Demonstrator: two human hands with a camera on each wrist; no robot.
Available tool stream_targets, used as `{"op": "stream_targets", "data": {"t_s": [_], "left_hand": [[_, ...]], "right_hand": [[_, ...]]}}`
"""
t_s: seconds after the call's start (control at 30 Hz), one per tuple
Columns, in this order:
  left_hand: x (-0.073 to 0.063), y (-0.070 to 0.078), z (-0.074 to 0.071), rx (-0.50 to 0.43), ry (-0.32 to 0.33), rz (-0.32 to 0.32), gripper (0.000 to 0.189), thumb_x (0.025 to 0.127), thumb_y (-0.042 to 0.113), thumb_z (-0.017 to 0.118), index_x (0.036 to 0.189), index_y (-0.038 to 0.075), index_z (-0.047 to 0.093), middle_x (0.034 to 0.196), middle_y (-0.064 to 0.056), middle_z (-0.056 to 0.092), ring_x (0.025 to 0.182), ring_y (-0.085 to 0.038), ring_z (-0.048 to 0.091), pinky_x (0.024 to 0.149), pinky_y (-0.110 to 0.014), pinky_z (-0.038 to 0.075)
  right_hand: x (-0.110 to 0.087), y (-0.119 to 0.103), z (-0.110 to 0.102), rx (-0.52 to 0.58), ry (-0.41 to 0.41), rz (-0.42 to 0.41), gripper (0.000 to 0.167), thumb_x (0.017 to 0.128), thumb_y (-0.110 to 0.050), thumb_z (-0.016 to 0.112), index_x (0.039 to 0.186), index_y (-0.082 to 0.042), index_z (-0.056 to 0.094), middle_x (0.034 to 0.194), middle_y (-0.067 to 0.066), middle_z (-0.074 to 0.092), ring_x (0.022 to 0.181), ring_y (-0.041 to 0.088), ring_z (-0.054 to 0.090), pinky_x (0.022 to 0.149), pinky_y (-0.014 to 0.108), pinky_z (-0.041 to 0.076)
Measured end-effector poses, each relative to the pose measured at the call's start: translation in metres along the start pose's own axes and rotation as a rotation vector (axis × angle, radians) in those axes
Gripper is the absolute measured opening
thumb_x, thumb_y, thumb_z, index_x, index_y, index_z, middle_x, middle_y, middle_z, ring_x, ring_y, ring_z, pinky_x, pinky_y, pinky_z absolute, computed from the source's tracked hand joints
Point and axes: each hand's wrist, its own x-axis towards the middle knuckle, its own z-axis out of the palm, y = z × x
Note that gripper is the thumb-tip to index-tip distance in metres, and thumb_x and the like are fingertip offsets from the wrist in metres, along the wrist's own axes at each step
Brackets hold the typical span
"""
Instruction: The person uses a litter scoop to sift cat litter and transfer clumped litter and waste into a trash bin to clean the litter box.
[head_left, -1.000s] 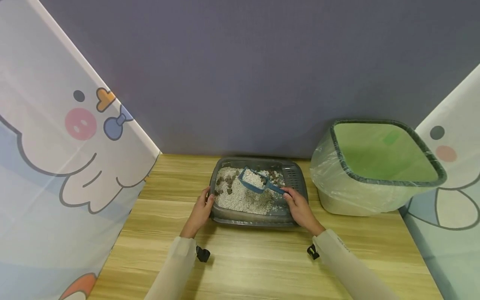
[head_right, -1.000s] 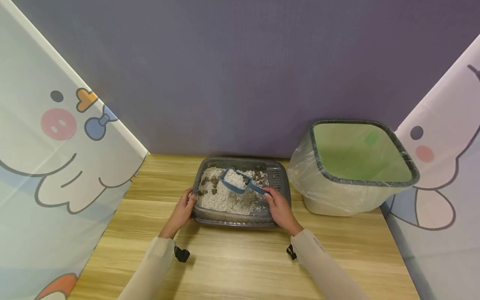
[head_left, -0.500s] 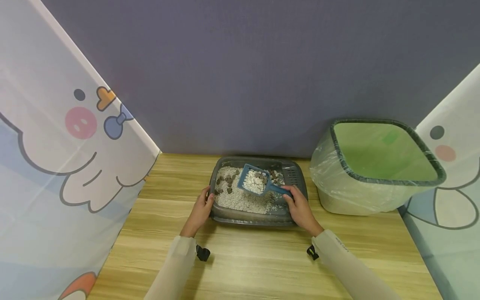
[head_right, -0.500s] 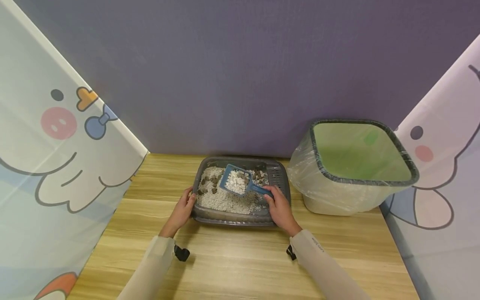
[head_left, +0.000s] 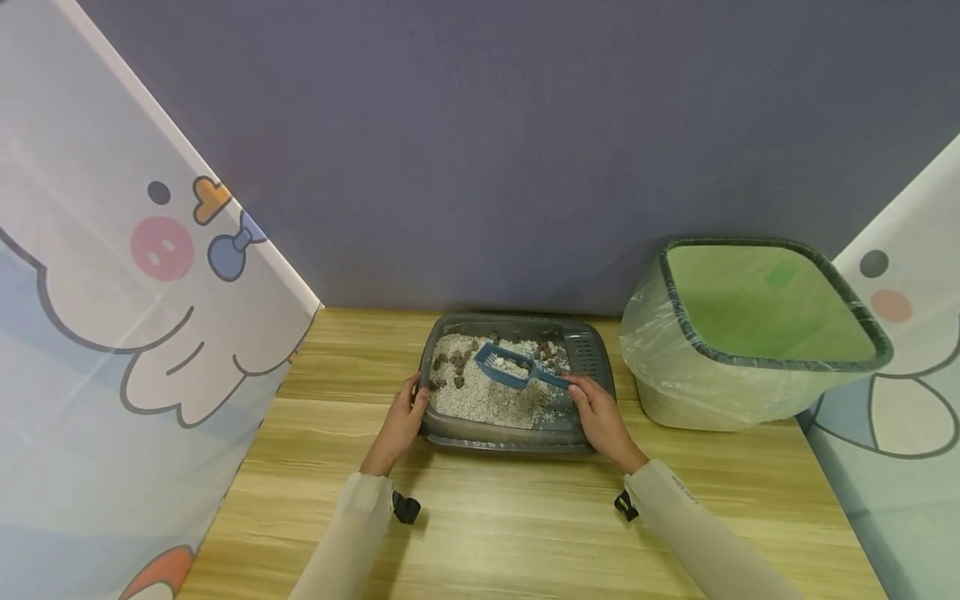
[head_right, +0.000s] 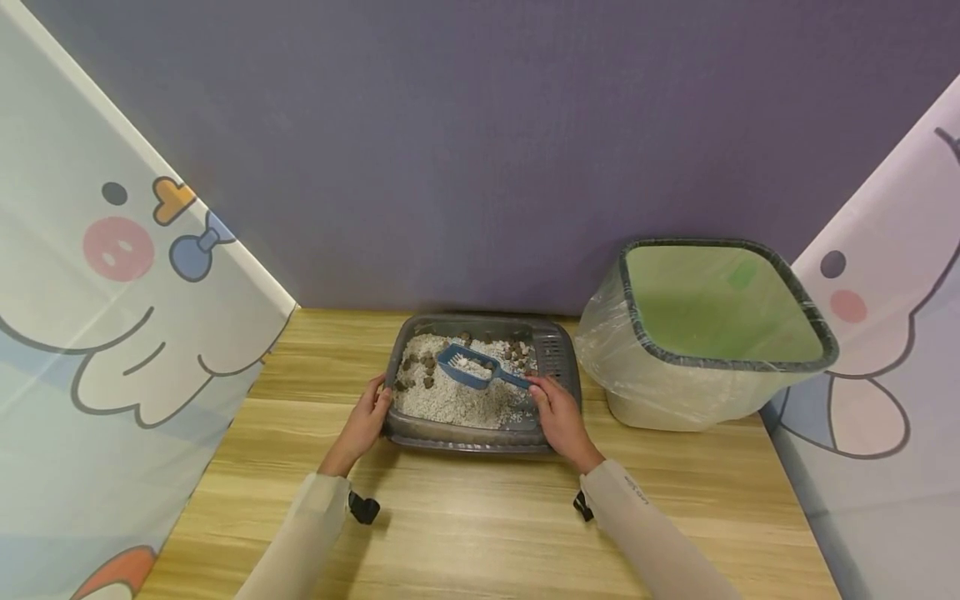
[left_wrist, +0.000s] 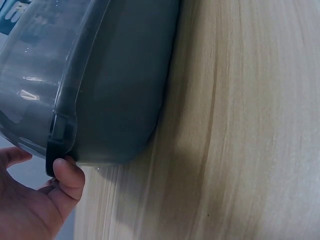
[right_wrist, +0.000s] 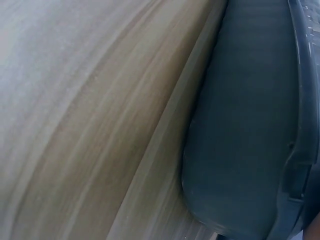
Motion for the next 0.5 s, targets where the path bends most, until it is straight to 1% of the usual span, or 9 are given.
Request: {"op": "stream_targets", "data": {"t_s": [0.03,0.13,0.27,0.37,0.5], "left_hand": [[-0.0001,0.0,0.0,0.001,0.0,-0.003,0.054,0.104,0.039,0.034,0.149,0.011,0.026,0.118,-0.021,0.048,0.094,-0.028,0.054,0.071,-0.041,0.046],[-0.0009,0.0,0.0003,0.005,0.0,-0.002,0.054,0.104,0.039,0.034,0.149,0.011,0.026,0.118,-0.022,0.048,0.095,-0.029,0.054,0.072,-0.042,0.046],[-0.0012,-0.0001,0.0006,0.006,0.0,-0.003,0.055,0.103,0.039,0.034,0.149,0.01,0.025,0.12,-0.022,0.047,0.098,-0.029,0.054,0.075,-0.045,0.045],[-0.0006,-0.0002,0.0007,0.003,0.002,-0.006,0.054,0.103,0.04,0.034,0.149,0.011,0.026,0.12,-0.021,0.047,0.098,-0.03,0.053,0.076,-0.045,0.045],[-0.0002,0.0001,0.0009,0.004,0.006,-0.001,0.054,0.103,0.039,0.034,0.148,0.011,0.027,0.12,-0.021,0.047,0.099,-0.03,0.053,0.076,-0.045,0.045]], "right_hand": [[-0.0002,0.0003,0.0001,-0.004,0.001,-0.01,0.028,0.101,-0.013,0.046,0.12,0.001,0.061,0.098,0.007,0.062,0.072,0.015,0.05,0.068,0.038,0.04],[-0.0007,0.001,0.0005,-0.013,0.004,-0.028,0.025,0.099,-0.011,0.05,0.12,-0.002,0.061,0.091,0.004,0.058,0.064,0.012,0.045,0.063,0.033,0.039],[-0.0012,0.001,0.0015,-0.032,0.023,-0.057,0.024,0.096,-0.009,0.055,0.12,-0.005,0.061,0.087,-0.002,0.052,0.058,0.01,0.038,0.057,0.029,0.036],[-0.0016,0.0011,0.0025,-0.05,0.047,-0.085,0.025,0.096,-0.009,0.055,0.12,-0.006,0.06,0.088,-0.003,0.051,0.059,0.009,0.037,0.056,0.027,0.035],[-0.0019,0.0011,0.0032,-0.057,0.072,-0.085,0.025,0.096,-0.01,0.055,0.121,-0.009,0.06,0.089,-0.002,0.052,0.061,0.01,0.038,0.057,0.028,0.035]]}}
